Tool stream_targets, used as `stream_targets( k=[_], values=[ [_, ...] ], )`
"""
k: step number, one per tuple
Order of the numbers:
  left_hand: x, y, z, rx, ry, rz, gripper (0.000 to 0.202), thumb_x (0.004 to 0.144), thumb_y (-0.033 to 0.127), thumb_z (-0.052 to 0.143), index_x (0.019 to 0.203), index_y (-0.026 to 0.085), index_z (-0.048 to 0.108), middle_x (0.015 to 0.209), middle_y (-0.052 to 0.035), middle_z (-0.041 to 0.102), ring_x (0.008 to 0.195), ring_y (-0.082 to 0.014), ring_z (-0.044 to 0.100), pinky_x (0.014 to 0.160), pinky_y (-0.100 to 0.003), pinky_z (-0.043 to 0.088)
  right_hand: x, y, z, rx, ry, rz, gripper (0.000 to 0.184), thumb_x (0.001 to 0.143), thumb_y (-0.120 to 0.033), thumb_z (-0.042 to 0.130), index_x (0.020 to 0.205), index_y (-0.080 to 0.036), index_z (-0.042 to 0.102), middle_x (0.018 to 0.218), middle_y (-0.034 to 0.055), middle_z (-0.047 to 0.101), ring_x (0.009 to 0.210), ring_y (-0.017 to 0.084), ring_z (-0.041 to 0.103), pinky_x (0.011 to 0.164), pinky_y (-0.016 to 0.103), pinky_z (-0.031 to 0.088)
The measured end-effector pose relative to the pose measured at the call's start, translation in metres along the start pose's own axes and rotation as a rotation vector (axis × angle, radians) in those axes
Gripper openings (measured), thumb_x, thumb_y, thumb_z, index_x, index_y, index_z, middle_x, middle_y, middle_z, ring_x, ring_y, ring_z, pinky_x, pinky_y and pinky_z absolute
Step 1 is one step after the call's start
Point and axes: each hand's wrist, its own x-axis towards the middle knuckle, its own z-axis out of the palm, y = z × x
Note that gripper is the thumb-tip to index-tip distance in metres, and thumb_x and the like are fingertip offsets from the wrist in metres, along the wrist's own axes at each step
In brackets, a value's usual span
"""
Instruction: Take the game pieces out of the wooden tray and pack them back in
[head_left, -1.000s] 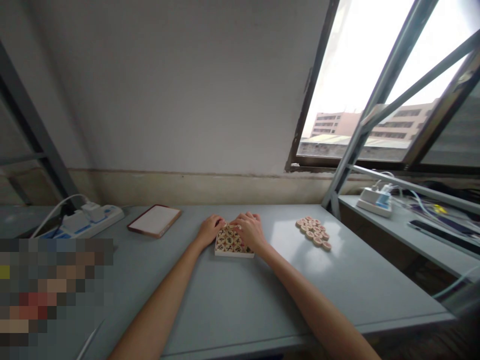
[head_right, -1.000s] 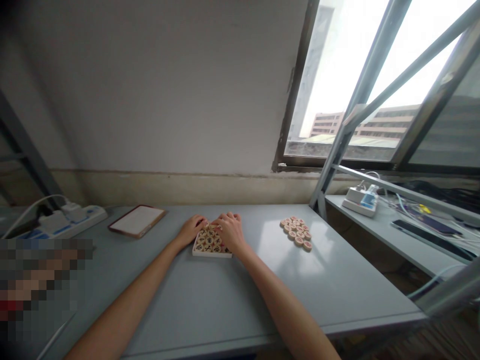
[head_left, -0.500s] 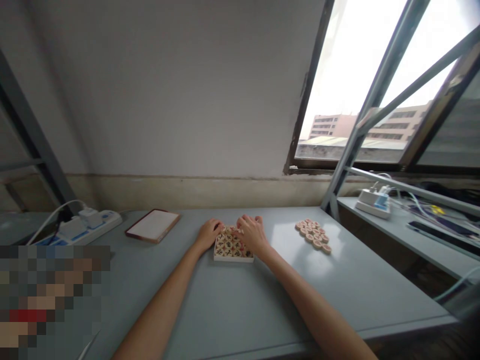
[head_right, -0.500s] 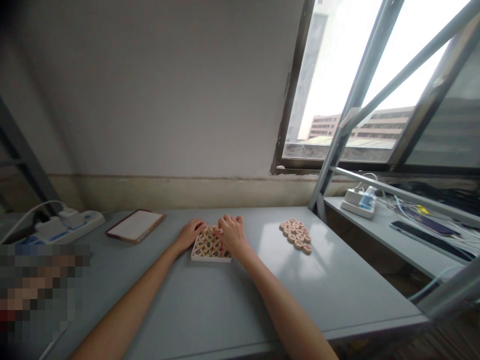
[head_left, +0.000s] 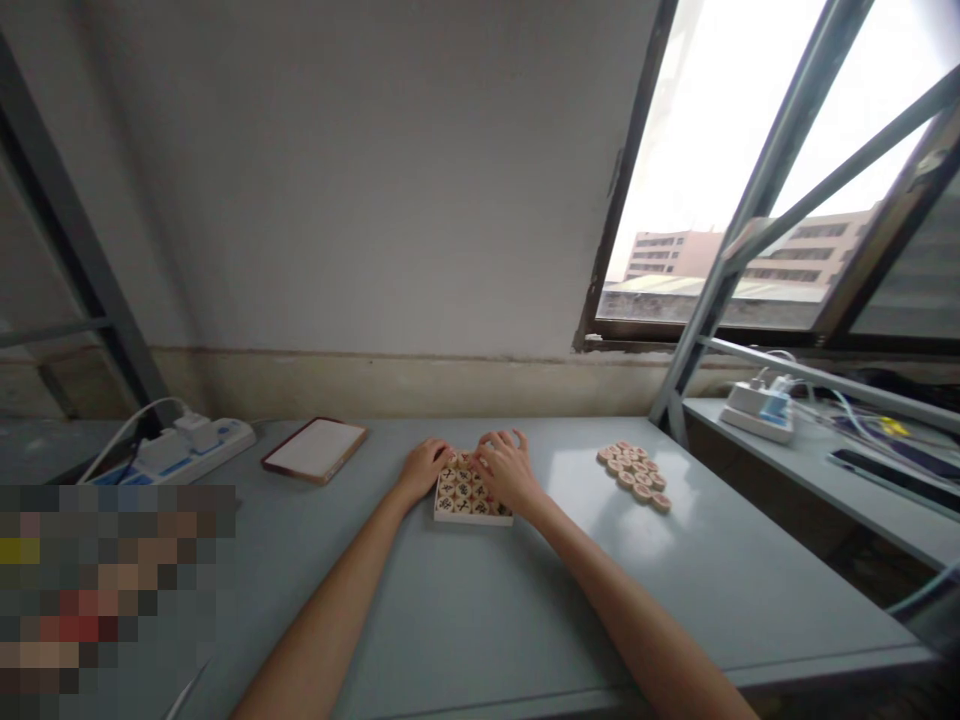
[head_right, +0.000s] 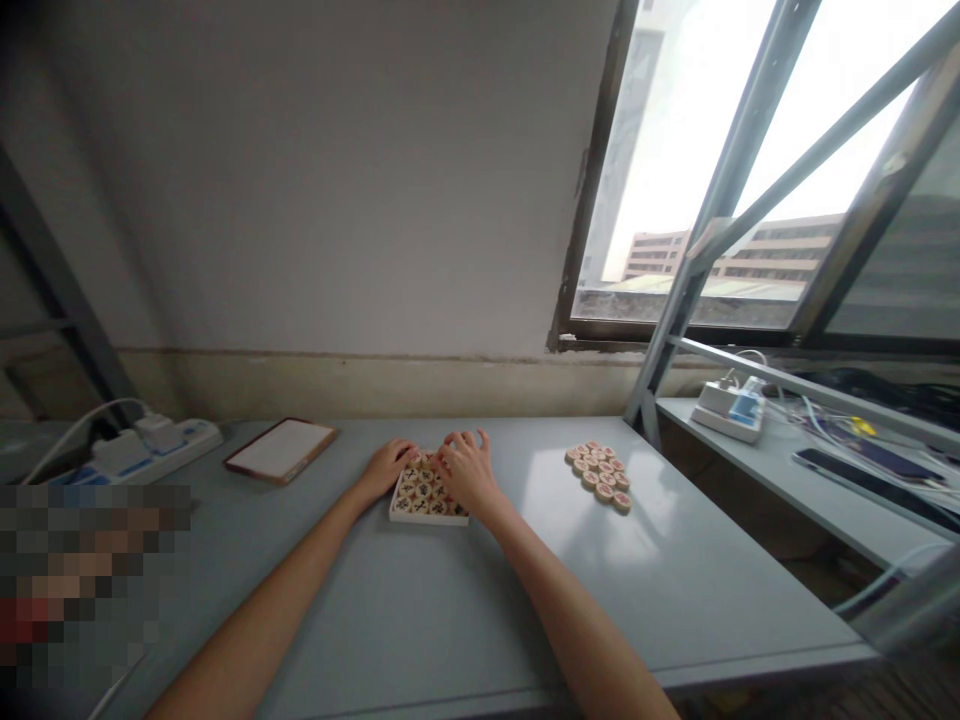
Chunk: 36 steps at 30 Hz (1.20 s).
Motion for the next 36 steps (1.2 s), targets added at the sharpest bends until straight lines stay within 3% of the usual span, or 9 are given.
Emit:
stream_targets(
  k=[4, 9, 13, 16, 18, 22, 28, 32, 36],
  values=[
    [0.000, 0.000, 0.000, -0.003, 0.003, -0.010, 0.032, 0.084, 0.031, 0.033, 0.084, 0.015, 0.060, 0.089, -0.0065, 0.060, 0.085, -0.0153, 0.052, 0.079, -0.027, 0.039, 0.006, 0.022, -0.008, -0.014, 0.037, 0.079, 0.024, 0.087, -0.031, 0.035, 0.085, -0.022, 0.058, 0.093, 0.0048, 0.057, 0.092, 0.018, 0.044, 0.091, 0.036, 0.020],
    [0.003, -0.005, 0.002, 0.024, -0.027, -0.035, 0.033, 0.085, 0.027, 0.030, 0.084, 0.016, 0.060, 0.091, -0.0065, 0.060, 0.089, -0.0151, 0.052, 0.081, -0.026, 0.038, -0.009, 0.087, -0.014, -0.271, 0.088, 0.431, 0.026, 0.080, -0.024, 0.041, 0.101, -0.016, 0.054, 0.109, 0.0124, 0.051, 0.104, 0.026, 0.038, 0.093, 0.047, 0.015],
    [0.003, -0.007, 0.002, 0.012, -0.012, -0.029, 0.033, 0.085, 0.028, 0.029, 0.084, 0.015, 0.060, 0.090, -0.0065, 0.060, 0.087, -0.0150, 0.053, 0.080, -0.026, 0.039, -0.038, 0.136, -0.019, -0.434, 0.026, 0.773, 0.032, 0.079, -0.027, 0.038, 0.102, -0.010, 0.055, 0.114, 0.0190, 0.047, 0.114, 0.034, 0.028, 0.089, 0.062, 0.005],
    [0.003, -0.005, 0.002, 0.030, -0.006, -0.022, 0.033, 0.085, 0.028, 0.031, 0.085, 0.015, 0.060, 0.089, -0.0068, 0.060, 0.086, -0.0155, 0.053, 0.078, -0.026, 0.039, -0.051, 0.159, -0.020, -0.427, -0.056, 1.055, 0.037, 0.082, -0.033, 0.034, 0.095, -0.009, 0.059, 0.106, 0.0210, 0.052, 0.112, 0.037, 0.029, 0.084, 0.066, 0.007],
    [0.003, -0.004, 0.002, 0.046, -0.016, -0.029, 0.033, 0.085, 0.030, 0.031, 0.085, 0.014, 0.060, 0.088, -0.0066, 0.060, 0.085, -0.0155, 0.053, 0.077, -0.026, 0.040, -0.052, 0.167, -0.019, -0.384, -0.154, 1.138, 0.039, 0.082, -0.036, 0.035, 0.091, -0.009, 0.062, 0.099, 0.0210, 0.055, 0.106, 0.038, 0.034, 0.084, 0.066, 0.005],
    [0.003, -0.003, 0.002, 0.069, -0.020, -0.019, 0.034, 0.086, 0.030, 0.030, 0.085, 0.014, 0.060, 0.087, -0.0066, 0.059, 0.084, -0.0156, 0.052, 0.077, -0.026, 0.039, -0.046, 0.167, -0.018, -0.343, -0.240, 1.069, 0.031, 0.080, -0.031, 0.040, 0.088, -0.012, 0.064, 0.095, 0.0188, 0.057, 0.101, 0.035, 0.039, 0.086, 0.064, 0.002],
    [0.002, -0.002, 0.001, 0.070, -0.017, -0.022, 0.034, 0.086, 0.030, 0.030, 0.086, 0.014, 0.060, 0.086, -0.0062, 0.059, 0.083, -0.0152, 0.052, 0.076, -0.025, 0.039, -0.034, 0.143, -0.013, -0.199, -0.201, 0.845, 0.026, 0.079, -0.024, 0.042, 0.085, -0.013, 0.064, 0.089, 0.0170, 0.059, 0.096, 0.030, 0.045, 0.085, 0.052, 0.019],
    [0.002, -0.002, 0.001, 0.075, -0.012, -0.012, 0.036, 0.086, 0.033, 0.029, 0.085, 0.013, 0.059, 0.085, -0.0065, 0.059, 0.082, -0.0152, 0.052, 0.075, -0.025, 0.039, -0.021, 0.121, -0.008, -0.057, -0.186, 0.733, 0.023, 0.077, -0.029, 0.046, 0.086, -0.017, 0.064, 0.088, 0.0124, 0.062, 0.091, 0.027, 0.050, 0.083, 0.046, 0.026],
    [0.002, -0.001, 0.001, 0.028, -0.013, -0.043, 0.037, 0.087, 0.033, 0.027, 0.085, 0.014, 0.059, 0.088, -0.0066, 0.060, 0.084, -0.0149, 0.054, 0.077, -0.025, 0.039, -0.001, 0.092, -0.010, 0.331, -0.184, 0.406, 0.029, 0.074, -0.036, 0.054, 0.097, -0.020, 0.061, 0.090, 0.0049, 0.064, 0.078, 0.018, 0.055, 0.075, 0.032, 0.037]
  ],
)
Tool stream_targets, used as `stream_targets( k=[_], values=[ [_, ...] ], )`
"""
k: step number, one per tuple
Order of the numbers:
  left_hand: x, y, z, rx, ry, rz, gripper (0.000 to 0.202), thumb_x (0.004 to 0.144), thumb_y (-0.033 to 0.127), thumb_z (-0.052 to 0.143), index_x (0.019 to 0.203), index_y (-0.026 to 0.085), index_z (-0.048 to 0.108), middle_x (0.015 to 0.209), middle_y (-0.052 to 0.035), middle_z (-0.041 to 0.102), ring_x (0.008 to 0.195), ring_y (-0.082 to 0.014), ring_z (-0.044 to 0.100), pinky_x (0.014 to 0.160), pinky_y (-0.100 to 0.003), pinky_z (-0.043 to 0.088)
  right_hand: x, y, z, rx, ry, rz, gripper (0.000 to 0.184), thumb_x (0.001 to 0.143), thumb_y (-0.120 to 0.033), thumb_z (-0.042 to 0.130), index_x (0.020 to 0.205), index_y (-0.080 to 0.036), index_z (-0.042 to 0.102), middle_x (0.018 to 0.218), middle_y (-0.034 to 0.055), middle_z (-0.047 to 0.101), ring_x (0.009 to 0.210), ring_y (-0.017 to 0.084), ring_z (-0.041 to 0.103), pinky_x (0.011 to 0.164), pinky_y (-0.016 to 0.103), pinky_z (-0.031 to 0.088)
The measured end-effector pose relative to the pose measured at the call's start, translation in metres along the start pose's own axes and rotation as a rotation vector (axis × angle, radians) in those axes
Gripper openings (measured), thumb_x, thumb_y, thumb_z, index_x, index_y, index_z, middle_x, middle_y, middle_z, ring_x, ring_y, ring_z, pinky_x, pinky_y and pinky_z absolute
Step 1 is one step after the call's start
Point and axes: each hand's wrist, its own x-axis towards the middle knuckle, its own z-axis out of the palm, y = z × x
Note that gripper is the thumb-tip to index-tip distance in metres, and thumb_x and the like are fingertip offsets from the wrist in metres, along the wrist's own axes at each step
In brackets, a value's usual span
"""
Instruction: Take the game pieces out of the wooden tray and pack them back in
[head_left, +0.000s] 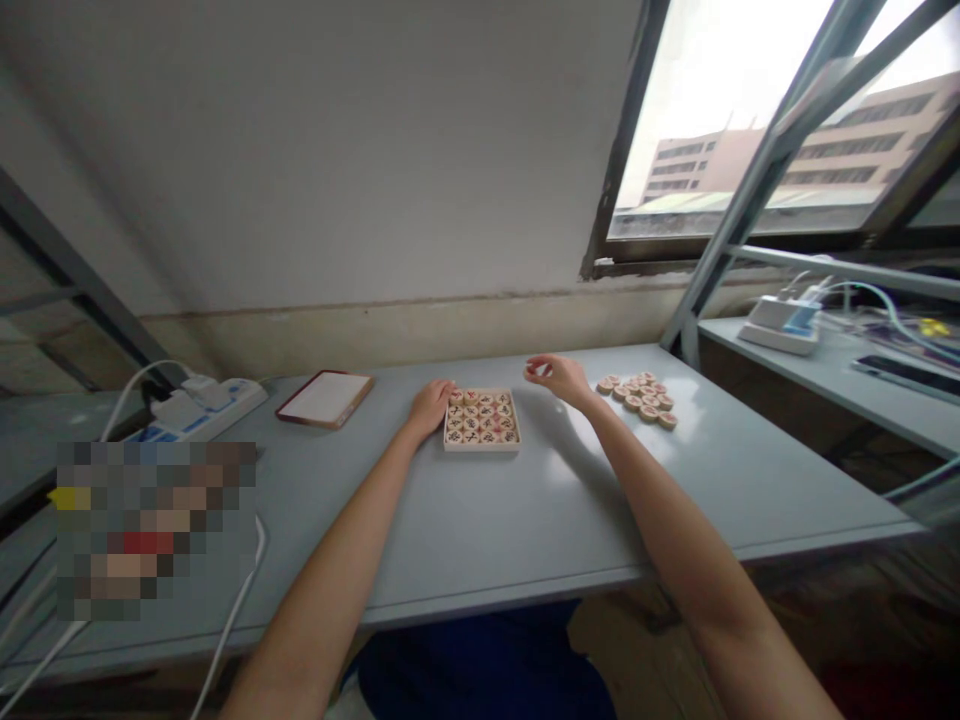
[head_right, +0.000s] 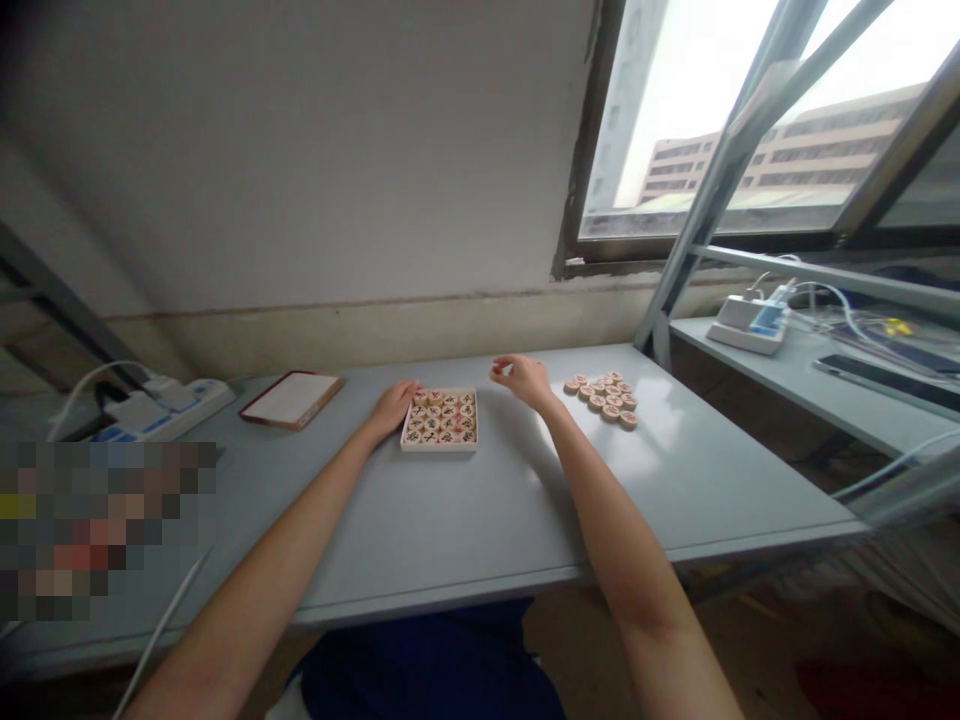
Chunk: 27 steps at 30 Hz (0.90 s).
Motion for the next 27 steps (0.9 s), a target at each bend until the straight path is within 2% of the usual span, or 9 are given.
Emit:
stream_targets(
  k=[3, 6, 12, 16, 19, 22, 27],
  values=[
    [0.000, 0.001, -0.001, -0.030, -0.001, -0.008, 0.038, 0.087, 0.032, 0.026, 0.084, 0.014, 0.059, 0.088, -0.0065, 0.061, 0.084, -0.0148, 0.054, 0.078, -0.025, 0.039, -0.001, -0.029, 0.005, 0.172, -0.189, -0.304, 0.030, 0.073, -0.032, 0.056, 0.101, -0.021, 0.060, 0.091, 0.0024, 0.065, 0.075, 0.014, 0.057, 0.068, 0.025, 0.040],
    [0.000, 0.001, -0.001, -0.047, -0.001, -0.012, 0.037, 0.086, 0.030, 0.027, 0.083, 0.013, 0.060, 0.088, -0.0072, 0.061, 0.085, -0.0151, 0.054, 0.078, -0.025, 0.039, -0.007, -0.049, 0.011, 0.045, -0.193, -0.409, 0.025, 0.072, -0.026, 0.059, 0.097, -0.024, 0.062, 0.091, 0.0014, 0.065, 0.079, 0.015, 0.057, 0.071, 0.026, 0.037],
    [0.002, -0.002, 0.000, -0.051, -0.006, -0.025, 0.034, 0.085, 0.027, 0.029, 0.082, 0.014, 0.060, 0.088, -0.0068, 0.061, 0.083, -0.0148, 0.054, 0.077, -0.025, 0.040, -0.014, -0.051, 0.023, -0.154, -0.113, -0.466, 0.023, 0.076, -0.023, 0.056, 0.099, -0.027, 0.059, 0.100, 0.0017, 0.062, 0.093, 0.019, 0.051, 0.080, 0.033, 0.026],
    [0.003, -0.004, 0.001, -0.053, -0.018, -0.007, 0.032, 0.084, 0.026, 0.031, 0.081, 0.013, 0.060, 0.088, -0.0065, 0.061, 0.084, -0.0146, 0.053, 0.078, -0.025, 0.039, -0.013, -0.047, 0.025, -0.219, -0.039, -0.412, 0.023, 0.076, -0.027, 0.057, 0.099, -0.028, 0.059, 0.103, 0.0031, 0.060, 0.095, 0.021, 0.047, 0.080, 0.035, 0.021],
    [0.003, -0.004, 0.000, -0.065, -0.018, 0.002, 0.030, 0.084, 0.025, 0.033, 0.082, 0.013, 0.060, 0.088, -0.0062, 0.061, 0.084, -0.0147, 0.053, 0.077, -0.024, 0.039, -0.014, -0.048, 0.023, -0.253, 0.001, -0.351, 0.017, 0.075, -0.032, 0.058, 0.091, -0.026, 0.060, 0.096, 0.0034, 0.060, 0.091, 0.021, 0.046, 0.077, 0.033, 0.020],
    [0.003, -0.004, 0.000, -0.069, -0.019, -0.008, 0.030, 0.083, 0.024, 0.033, 0.082, 0.013, 0.060, 0.087, -0.0063, 0.062, 0.084, -0.0145, 0.053, 0.076, -0.024, 0.039, -0.016, -0.049, 0.020, -0.296, -0.005, -0.308, 0.013, 0.075, -0.034, 0.058, 0.082, -0.023, 0.062, 0.089, 0.0039, 0.060, 0.087, 0.020, 0.045, 0.074, 0.032, 0.019],
    [0.002, -0.001, -0.001, -0.071, -0.025, -0.023, 0.029, 0.083, 0.024, 0.034, 0.082, 0.014, 0.061, 0.090, -0.0053, 0.062, 0.085, -0.0137, 0.053, 0.078, -0.023, 0.039, -0.016, -0.051, 0.017, -0.298, -0.052, -0.336, 0.011, 0.076, -0.034, 0.057, 0.076, -0.027, 0.066, 0.085, 0.0032, 0.059, 0.084, 0.019, 0.043, 0.073, 0.032, 0.017]
  ],
)
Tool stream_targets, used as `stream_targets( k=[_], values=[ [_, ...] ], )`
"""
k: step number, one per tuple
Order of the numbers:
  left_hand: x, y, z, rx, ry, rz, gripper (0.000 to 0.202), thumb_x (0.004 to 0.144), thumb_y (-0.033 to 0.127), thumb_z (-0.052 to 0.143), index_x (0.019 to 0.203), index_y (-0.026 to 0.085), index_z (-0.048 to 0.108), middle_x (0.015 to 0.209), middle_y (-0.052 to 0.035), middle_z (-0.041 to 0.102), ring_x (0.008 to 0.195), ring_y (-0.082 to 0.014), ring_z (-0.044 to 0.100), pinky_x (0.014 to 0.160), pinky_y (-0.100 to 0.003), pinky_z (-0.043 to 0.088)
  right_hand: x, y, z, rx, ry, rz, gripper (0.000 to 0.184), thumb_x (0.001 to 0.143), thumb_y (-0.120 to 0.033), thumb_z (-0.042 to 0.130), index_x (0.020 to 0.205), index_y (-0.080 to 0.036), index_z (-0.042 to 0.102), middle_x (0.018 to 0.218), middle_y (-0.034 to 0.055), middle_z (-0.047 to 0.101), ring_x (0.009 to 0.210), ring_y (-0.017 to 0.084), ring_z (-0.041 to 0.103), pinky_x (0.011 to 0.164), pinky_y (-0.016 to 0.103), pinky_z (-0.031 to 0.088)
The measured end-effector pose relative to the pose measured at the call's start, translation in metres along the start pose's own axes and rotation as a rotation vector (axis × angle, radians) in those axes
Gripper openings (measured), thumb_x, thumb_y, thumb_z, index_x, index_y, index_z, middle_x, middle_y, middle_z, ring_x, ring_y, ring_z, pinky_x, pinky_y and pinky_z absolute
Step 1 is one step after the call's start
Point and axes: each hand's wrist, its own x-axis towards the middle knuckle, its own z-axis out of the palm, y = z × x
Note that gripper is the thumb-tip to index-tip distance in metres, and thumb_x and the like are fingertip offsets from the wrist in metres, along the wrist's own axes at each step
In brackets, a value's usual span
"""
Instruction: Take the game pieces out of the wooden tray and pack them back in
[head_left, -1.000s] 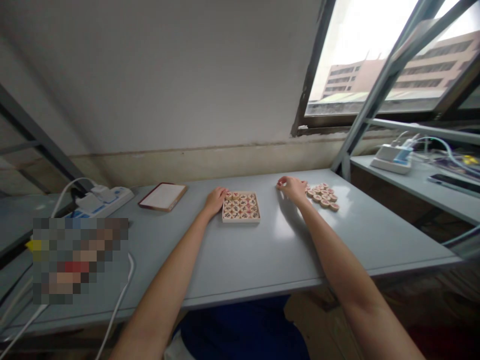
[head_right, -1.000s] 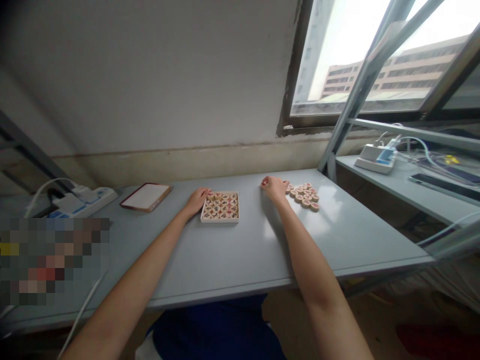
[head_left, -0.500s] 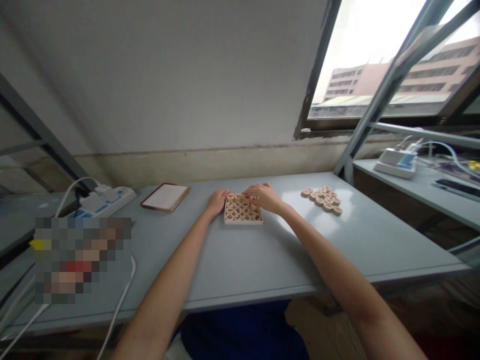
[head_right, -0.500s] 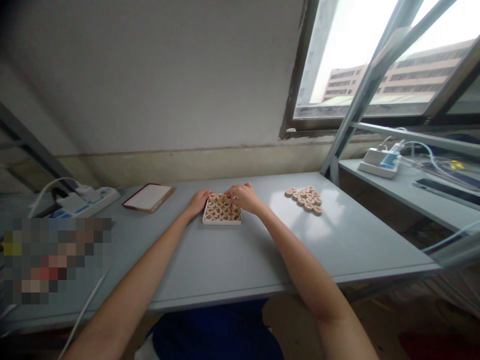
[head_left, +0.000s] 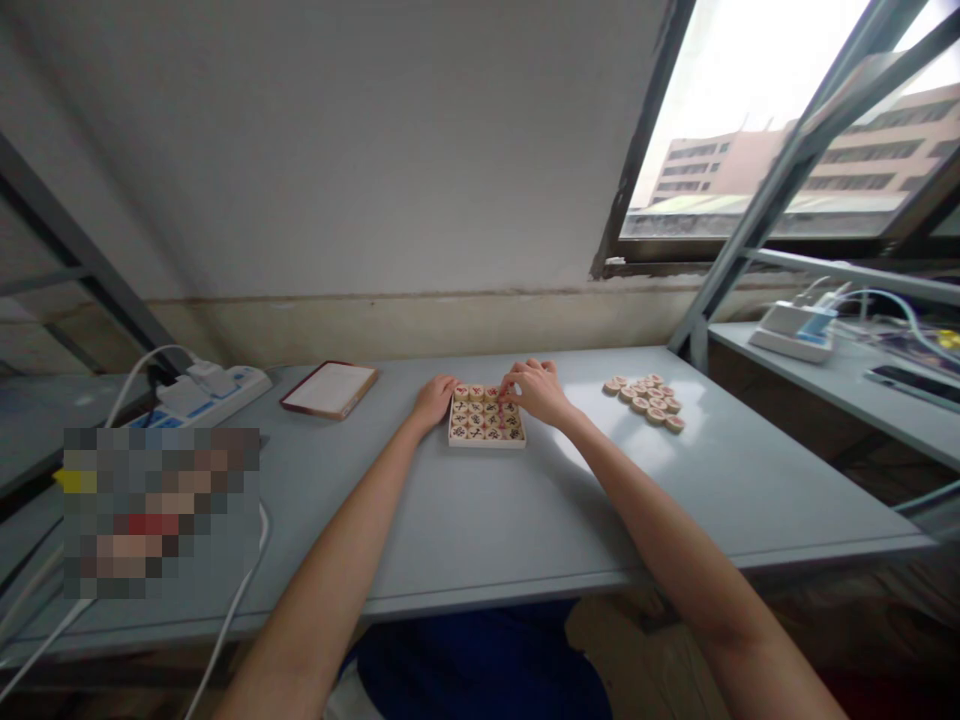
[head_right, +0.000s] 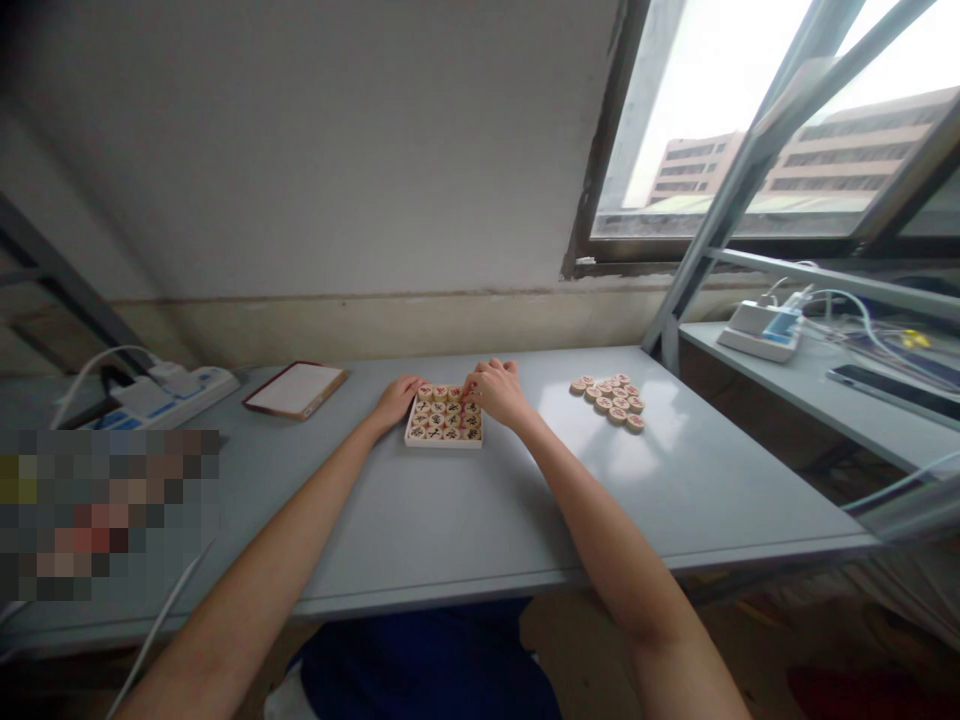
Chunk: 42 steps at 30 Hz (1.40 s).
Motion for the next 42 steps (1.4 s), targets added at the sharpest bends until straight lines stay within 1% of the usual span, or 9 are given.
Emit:
stream_targets(
  k=[12, 24, 26, 28, 31, 33, 35, 37, 42],
  values=[
    [0.000, -0.001, 0.000, 0.035, 0.002, 0.027, 0.030, 0.083, 0.025, 0.033, 0.082, 0.015, 0.060, 0.090, -0.0060, 0.061, 0.086, -0.0144, 0.053, 0.078, -0.024, 0.039, 0.001, 0.004, -0.003, 0.086, -0.093, -0.078, 0.012, 0.078, -0.030, 0.054, 0.080, -0.026, 0.066, 0.082, 0.0022, 0.060, 0.081, 0.016, 0.048, 0.071, 0.028, 0.021],
    [0.001, -0.004, 0.001, 0.016, 0.007, 0.016, 0.029, 0.083, 0.024, 0.032, 0.081, 0.015, 0.060, 0.088, -0.0059, 0.061, 0.085, -0.0146, 0.053, 0.078, -0.024, 0.039, 0.004, 0.015, -0.002, 0.320, -0.189, -0.087, 0.016, 0.076, -0.025, 0.053, 0.084, -0.024, 0.067, 0.078, 0.0008, 0.063, 0.069, 0.012, 0.053, 0.061, 0.021, 0.035],
    [0.000, -0.002, 0.001, 0.024, 0.005, 0.000, 0.027, 0.083, 0.023, 0.033, 0.081, 0.015, 0.059, 0.089, -0.0057, 0.061, 0.086, -0.0145, 0.053, 0.078, -0.024, 0.039, 0.004, 0.024, -0.005, 0.306, -0.182, 0.011, 0.015, 0.075, -0.027, 0.055, 0.084, -0.026, 0.067, 0.079, -0.0001, 0.063, 0.068, 0.012, 0.053, 0.059, 0.021, 0.035],
    [0.000, -0.001, 0.000, 0.032, 0.003, -0.003, 0.027, 0.083, 0.023, 0.034, 0.081, 0.015, 0.059, 0.090, -0.0059, 0.061, 0.086, -0.0144, 0.053, 0.078, -0.024, 0.039, -0.001, 0.039, -0.009, 0.216, -0.134, 0.189, 0.015, 0.073, -0.029, 0.057, 0.084, -0.027, 0.066, 0.080, -0.0004, 0.064, 0.070, 0.014, 0.054, 0.057, 0.022, 0.035],
    [0.000, -0.002, 0.000, 0.025, 0.013, 0.005, 0.027, 0.083, 0.023, 0.034, 0.081, 0.014, 0.060, 0.091, -0.0076, 0.061, 0.087, -0.0149, 0.053, 0.078, -0.024, 0.039, -0.015, 0.067, -0.018, -0.110, -0.021, 0.483, 0.018, 0.071, -0.023, 0.058, 0.087, -0.023, 0.066, 0.087, 0.0063, 0.063, 0.082, 0.020, 0.055, 0.062, 0.027, 0.036],
    [0.001, -0.004, 0.001, 0.011, 0.016, 0.012, 0.028, 0.083, 0.023, 0.034, 0.081, 0.013, 0.060, 0.091, -0.0083, 0.061, 0.087, -0.0151, 0.053, 0.079, -0.024, 0.039, -0.026, 0.083, -0.024, -0.327, -0.029, 0.656, 0.020, 0.071, -0.014, 0.054, 0.087, -0.017, 0.066, 0.092, 0.0132, 0.061, 0.089, 0.025, 0.053, 0.066, 0.031, 0.037],
    [0.001, -0.005, 0.002, 0.000, 0.016, 0.018, 0.028, 0.082, 0.024, 0.034, 0.081, 0.013, 0.060, 0.090, -0.0081, 0.061, 0.086, -0.0152, 0.053, 0.078, -0.025, 0.039, -0.032, 0.093, -0.029, -0.409, -0.105, 0.786, 0.023, 0.071, -0.007, 0.050, 0.086, -0.013, 0.066, 0.091, 0.0169, 0.061, 0.089, 0.027, 0.054, 0.065, 0.033, 0.038],
    [0.001, -0.007, 0.003, -0.006, 0.016, 0.025, 0.028, 0.082, 0.024, 0.034, 0.081, 0.014, 0.060, 0.089, -0.0075, 0.062, 0.086, -0.0152, 0.053, 0.078, -0.025, 0.039, -0.033, 0.099, -0.032, -0.394, -0.166, 0.848, 0.025, 0.069, -0.003, 0.048, 0.085, -0.013, 0.066, 0.084, 0.0169, 0.062, 0.085, 0.027, 0.057, 0.062, 0.031, 0.039],
    [0.001, -0.007, 0.002, 0.023, 0.024, 0.012, 0.028, 0.082, 0.024, 0.034, 0.082, 0.015, 0.060, 0.090, -0.0069, 0.061, 0.086, -0.0155, 0.053, 0.078, -0.025, 0.039, -0.030, 0.101, -0.030, -0.360, -0.181, 0.855, 0.026, 0.068, -0.004, 0.052, 0.088, -0.014, 0.065, 0.081, 0.0166, 0.063, 0.082, 0.026, 0.060, 0.059, 0.029, 0.041]
  ],
)
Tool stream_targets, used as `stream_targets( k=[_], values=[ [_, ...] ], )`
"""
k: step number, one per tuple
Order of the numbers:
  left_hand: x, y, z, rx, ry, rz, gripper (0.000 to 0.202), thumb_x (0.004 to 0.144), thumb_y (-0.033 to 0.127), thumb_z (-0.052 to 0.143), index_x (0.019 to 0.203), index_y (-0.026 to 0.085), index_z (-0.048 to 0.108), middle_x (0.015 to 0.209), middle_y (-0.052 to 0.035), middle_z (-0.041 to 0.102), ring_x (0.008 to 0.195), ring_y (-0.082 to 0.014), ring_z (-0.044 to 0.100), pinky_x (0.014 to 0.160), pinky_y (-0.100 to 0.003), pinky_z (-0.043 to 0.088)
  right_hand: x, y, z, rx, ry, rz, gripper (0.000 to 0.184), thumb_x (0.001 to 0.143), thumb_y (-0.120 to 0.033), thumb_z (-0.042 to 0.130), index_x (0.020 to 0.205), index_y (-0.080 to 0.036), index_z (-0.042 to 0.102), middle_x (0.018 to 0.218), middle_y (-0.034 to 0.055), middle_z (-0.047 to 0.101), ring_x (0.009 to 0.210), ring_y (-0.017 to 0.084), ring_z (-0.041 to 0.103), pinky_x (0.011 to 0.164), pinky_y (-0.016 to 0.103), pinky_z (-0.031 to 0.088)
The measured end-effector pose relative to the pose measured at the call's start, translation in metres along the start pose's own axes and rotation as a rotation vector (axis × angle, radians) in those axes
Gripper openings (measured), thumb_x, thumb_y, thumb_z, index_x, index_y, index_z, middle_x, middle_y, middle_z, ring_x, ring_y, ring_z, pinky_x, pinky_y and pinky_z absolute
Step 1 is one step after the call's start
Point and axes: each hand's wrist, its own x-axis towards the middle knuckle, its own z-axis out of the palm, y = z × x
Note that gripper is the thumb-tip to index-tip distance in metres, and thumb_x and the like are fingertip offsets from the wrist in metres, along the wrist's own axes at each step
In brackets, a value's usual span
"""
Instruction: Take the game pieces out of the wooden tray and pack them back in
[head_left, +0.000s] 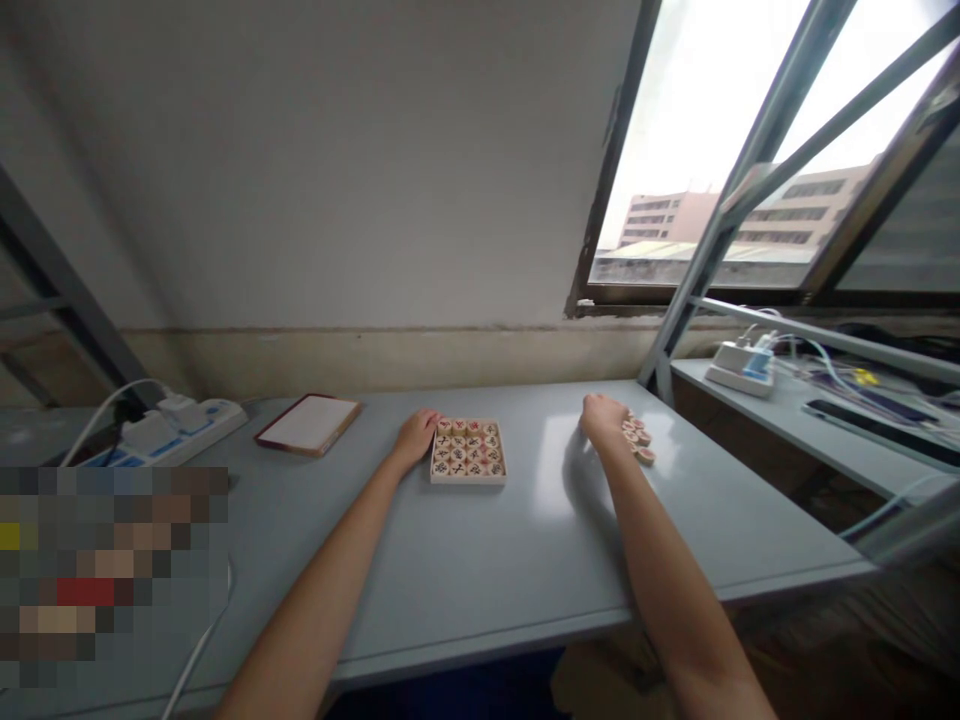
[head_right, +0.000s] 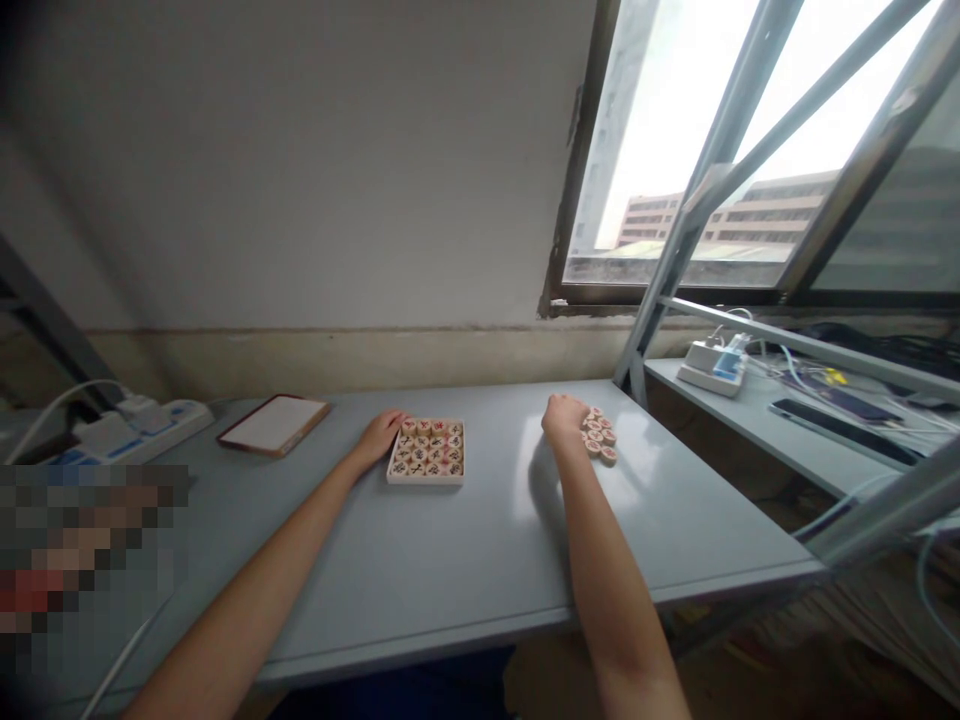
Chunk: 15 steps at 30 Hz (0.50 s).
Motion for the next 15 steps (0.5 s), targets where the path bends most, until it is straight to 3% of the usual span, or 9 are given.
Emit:
stream_targets(
  k=[5, 11, 15],
  values=[
    [-0.001, 0.004, -0.002, -0.019, -0.004, 0.007, 0.028, 0.082, 0.023, 0.034, 0.080, 0.015, 0.061, 0.090, -0.0070, 0.061, 0.087, -0.0157, 0.053, 0.079, -0.026, 0.039, 0.000, 0.000, -0.001, 0.091, -0.042, -0.016, 0.019, 0.064, -0.020, 0.062, 0.082, -0.016, 0.068, 0.079, 0.0133, 0.064, 0.076, 0.024, 0.060, 0.057, 0.028, 0.040],
    [-0.002, 0.006, -0.004, -0.010, -0.018, -0.029, 0.027, 0.082, 0.023, 0.034, 0.080, 0.017, 0.060, 0.091, -0.0063, 0.061, 0.089, -0.0156, 0.053, 0.082, -0.026, 0.039, -0.014, -0.040, -0.007, 0.577, -0.112, -0.599, 0.029, 0.067, -0.045, 0.059, 0.084, -0.024, 0.066, 0.085, 0.0016, 0.064, 0.067, 0.014, 0.055, 0.053, 0.022, 0.035],
    [-0.001, 0.004, -0.002, -0.008, -0.016, -0.029, 0.028, 0.082, 0.025, 0.034, 0.082, 0.016, 0.060, 0.092, -0.0066, 0.061, 0.089, -0.0157, 0.053, 0.081, -0.026, 0.039, -0.033, -0.071, -0.009, 0.613, -0.113, -0.718, 0.024, 0.064, -0.040, 0.063, 0.084, -0.027, 0.065, 0.085, -0.0021, 0.063, 0.071, 0.013, 0.054, 0.055, 0.021, 0.034]
  ],
)
